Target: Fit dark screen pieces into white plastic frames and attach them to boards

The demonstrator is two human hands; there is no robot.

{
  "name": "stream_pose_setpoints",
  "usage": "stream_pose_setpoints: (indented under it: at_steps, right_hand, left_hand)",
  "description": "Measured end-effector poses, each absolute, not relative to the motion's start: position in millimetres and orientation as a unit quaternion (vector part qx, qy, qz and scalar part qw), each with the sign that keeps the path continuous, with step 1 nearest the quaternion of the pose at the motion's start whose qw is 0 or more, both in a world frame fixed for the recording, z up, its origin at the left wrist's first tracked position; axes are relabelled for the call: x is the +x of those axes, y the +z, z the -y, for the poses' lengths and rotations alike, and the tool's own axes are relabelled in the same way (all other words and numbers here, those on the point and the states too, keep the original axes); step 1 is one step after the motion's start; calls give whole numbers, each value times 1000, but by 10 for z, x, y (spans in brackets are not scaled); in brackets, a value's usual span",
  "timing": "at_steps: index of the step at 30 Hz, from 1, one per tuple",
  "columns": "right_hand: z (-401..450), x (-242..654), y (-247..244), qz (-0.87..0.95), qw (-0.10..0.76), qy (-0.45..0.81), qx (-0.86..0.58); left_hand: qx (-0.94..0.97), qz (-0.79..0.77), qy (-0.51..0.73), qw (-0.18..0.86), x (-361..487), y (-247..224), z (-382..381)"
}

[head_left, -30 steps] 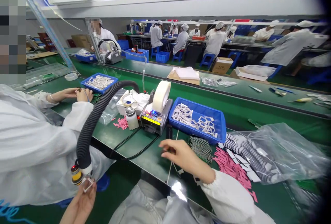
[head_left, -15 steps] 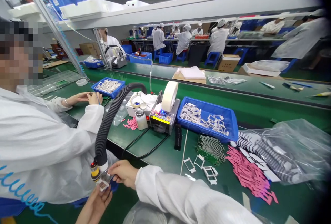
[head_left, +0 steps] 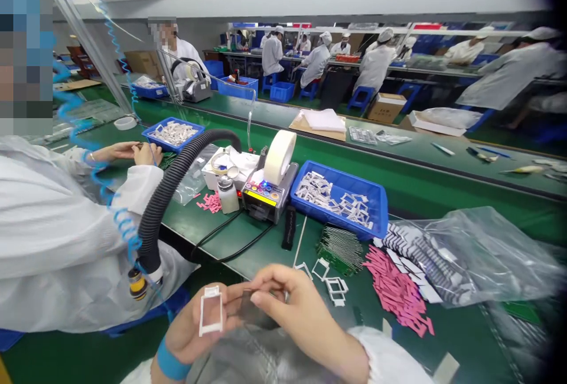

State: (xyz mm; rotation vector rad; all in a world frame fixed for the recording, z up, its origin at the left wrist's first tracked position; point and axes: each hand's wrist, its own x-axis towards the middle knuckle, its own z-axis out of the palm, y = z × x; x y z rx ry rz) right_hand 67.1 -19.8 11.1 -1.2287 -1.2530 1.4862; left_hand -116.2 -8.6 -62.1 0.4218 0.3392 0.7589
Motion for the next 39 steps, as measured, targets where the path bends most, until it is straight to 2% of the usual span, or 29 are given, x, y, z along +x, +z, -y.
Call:
stream_pose_setpoints:
  at_steps: [4, 11, 14, 22, 39]
  right_hand:
    - [437, 982, 104, 625, 441, 359, -534]
    - [610, 1254, 122, 682, 474, 116, -545]
    - [658, 1302, 103, 682, 470, 49, -558]
    - [609, 1349, 50, 694, 448, 6, -563]
    - [551, 1354, -48, 684, 428, 101, -582]
  left_hand:
    - [250, -125, 291, 915, -755, -212, 71]
    - [313, -143, 248, 906, -396, -97, 94]
    - [325, -159, 251, 898, -347, -77, 102]
    - [386, -141, 253, 876, -360, -115, 89]
    - [463, -164, 239, 838, -377, -74, 16]
